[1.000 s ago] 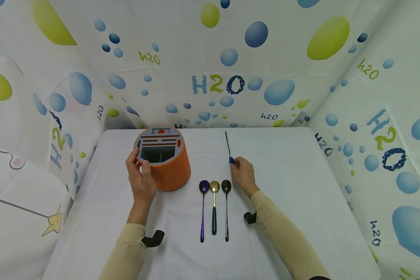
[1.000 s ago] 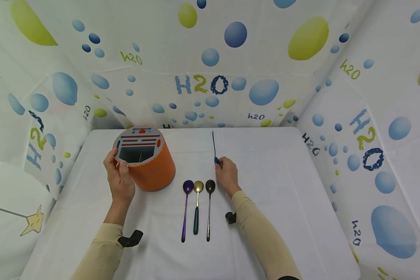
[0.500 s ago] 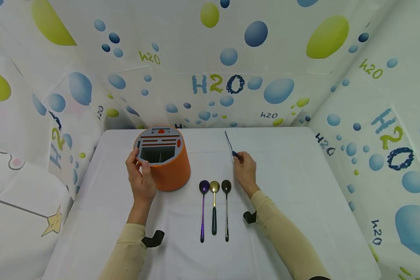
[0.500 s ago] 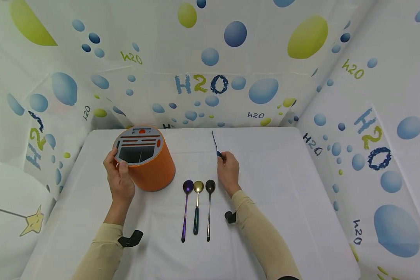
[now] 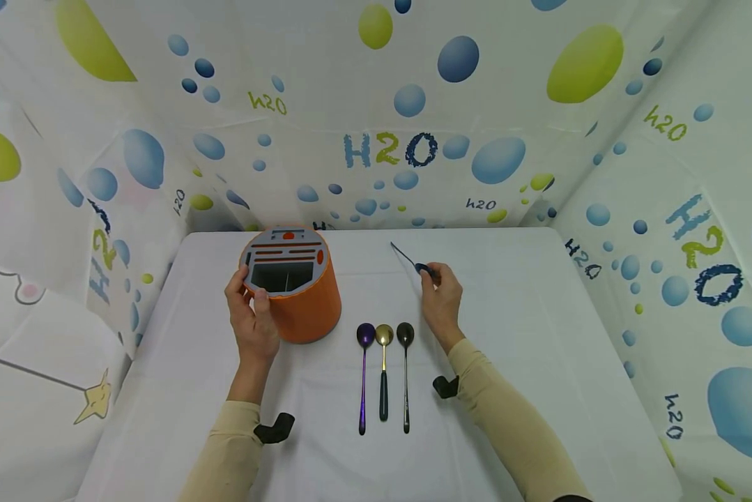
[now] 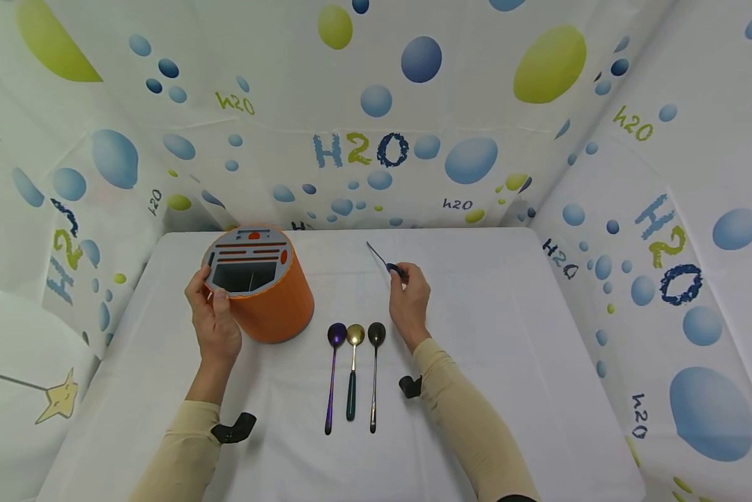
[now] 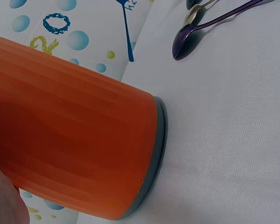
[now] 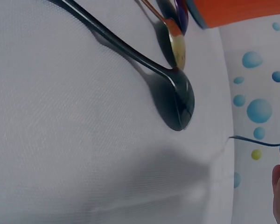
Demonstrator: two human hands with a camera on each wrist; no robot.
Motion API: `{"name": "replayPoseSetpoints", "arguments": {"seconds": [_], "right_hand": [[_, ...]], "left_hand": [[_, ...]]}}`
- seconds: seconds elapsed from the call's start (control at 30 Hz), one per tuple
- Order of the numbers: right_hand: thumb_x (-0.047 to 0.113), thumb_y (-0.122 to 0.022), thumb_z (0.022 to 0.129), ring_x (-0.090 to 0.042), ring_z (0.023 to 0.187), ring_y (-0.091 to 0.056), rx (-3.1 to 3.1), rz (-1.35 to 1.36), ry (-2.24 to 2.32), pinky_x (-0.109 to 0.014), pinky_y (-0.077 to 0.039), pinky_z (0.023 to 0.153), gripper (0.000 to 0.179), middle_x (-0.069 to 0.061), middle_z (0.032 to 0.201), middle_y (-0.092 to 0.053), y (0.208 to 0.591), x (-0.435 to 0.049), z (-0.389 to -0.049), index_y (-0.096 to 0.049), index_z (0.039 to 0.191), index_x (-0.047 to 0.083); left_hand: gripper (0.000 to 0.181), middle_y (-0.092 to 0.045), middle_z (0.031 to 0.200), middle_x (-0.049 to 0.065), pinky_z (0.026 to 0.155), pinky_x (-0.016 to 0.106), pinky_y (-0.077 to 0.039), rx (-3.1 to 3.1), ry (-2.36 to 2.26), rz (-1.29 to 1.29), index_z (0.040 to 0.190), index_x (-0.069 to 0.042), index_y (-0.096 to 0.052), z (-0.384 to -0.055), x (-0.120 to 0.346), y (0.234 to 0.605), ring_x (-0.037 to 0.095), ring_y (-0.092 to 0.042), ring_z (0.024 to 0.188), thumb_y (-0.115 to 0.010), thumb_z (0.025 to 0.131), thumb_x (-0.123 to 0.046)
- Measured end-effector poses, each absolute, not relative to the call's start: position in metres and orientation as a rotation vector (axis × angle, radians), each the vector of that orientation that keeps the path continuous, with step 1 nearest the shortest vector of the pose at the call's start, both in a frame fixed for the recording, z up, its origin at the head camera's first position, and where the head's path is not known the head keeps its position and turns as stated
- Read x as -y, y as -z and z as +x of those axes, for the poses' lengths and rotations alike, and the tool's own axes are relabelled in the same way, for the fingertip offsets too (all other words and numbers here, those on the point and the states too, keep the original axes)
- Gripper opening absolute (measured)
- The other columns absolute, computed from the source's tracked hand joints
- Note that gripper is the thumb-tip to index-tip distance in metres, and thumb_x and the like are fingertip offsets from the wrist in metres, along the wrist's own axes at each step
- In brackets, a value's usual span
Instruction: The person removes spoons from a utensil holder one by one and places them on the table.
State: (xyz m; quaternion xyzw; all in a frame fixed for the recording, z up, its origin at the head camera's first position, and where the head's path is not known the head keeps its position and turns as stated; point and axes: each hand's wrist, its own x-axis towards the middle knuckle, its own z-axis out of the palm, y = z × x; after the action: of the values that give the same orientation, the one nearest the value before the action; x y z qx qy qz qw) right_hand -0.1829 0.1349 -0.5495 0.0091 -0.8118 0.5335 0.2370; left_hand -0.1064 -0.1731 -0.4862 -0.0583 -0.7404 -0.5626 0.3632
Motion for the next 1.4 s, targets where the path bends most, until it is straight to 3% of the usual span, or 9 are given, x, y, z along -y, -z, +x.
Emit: {"name": "replayPoseSetpoints", "arguments": {"seconds": [0.53,0.8,1.1,1.2,1.4], "right_hand": [[0.014,-0.066,0.102,-0.025,0.095,-0.067,2.051,0.095,-1.603,-0.015,-0.050,0.086,0.022,-0.019,0.106,-0.072,0.534,-0.131,-0.186,-0.066,0.112,-0.005],[0.003,-0.062,0.102,-0.029,0.091,-0.063,1.992,0.068,-1.662,-0.013,-0.046,0.079,0.020,-0.027,0.106,-0.069,0.513,-0.124,-0.180,-0.064,0.114,-0.012],[-0.001,-0.059,0.102,-0.017,0.094,-0.062,1.957,0.096,-1.695,-0.011,-0.048,0.084,0.019,-0.028,0.106,-0.066,0.473,-0.120,-0.163,-0.061,0.114,-0.016],[0.001,-0.060,0.103,-0.015,0.096,-0.062,1.926,0.097,-1.730,-0.011,-0.049,0.086,0.020,-0.029,0.106,-0.066,0.480,-0.124,-0.169,-0.062,0.114,-0.015],[0.015,-0.062,0.104,-0.012,0.100,-0.064,1.923,0.119,-1.768,-0.014,-0.052,0.089,0.022,-0.017,0.109,-0.067,0.498,-0.131,-0.172,-0.064,0.116,-0.004]], "left_hand": [[0.047,-0.046,0.145,0.033,0.113,0.026,-0.038,1.890,1.450,-0.174,0.146,0.011,-0.035,-0.108,0.174,0.480,0.025,-0.048,0.132,-0.044,0.104,-0.009],[0.046,-0.046,0.147,0.032,0.111,0.024,-0.039,1.904,1.443,-0.156,0.147,0.010,-0.035,-0.107,0.172,0.480,0.024,-0.049,0.132,-0.044,0.107,-0.011],[0.046,-0.045,0.149,0.029,0.111,0.020,-0.038,1.931,1.421,-0.132,0.148,0.008,-0.034,-0.103,0.171,0.481,0.018,-0.048,0.134,-0.043,0.105,-0.006],[0.046,-0.046,0.151,0.026,0.110,0.018,-0.038,1.933,1.406,-0.125,0.150,0.006,-0.035,-0.106,0.173,0.488,0.020,-0.047,0.134,-0.042,0.106,-0.007],[0.051,-0.046,0.156,0.012,0.110,0.017,-0.040,1.971,1.371,-0.117,0.156,-0.009,-0.035,-0.109,0.186,0.516,0.014,-0.047,0.138,-0.046,0.107,-0.015]]}}
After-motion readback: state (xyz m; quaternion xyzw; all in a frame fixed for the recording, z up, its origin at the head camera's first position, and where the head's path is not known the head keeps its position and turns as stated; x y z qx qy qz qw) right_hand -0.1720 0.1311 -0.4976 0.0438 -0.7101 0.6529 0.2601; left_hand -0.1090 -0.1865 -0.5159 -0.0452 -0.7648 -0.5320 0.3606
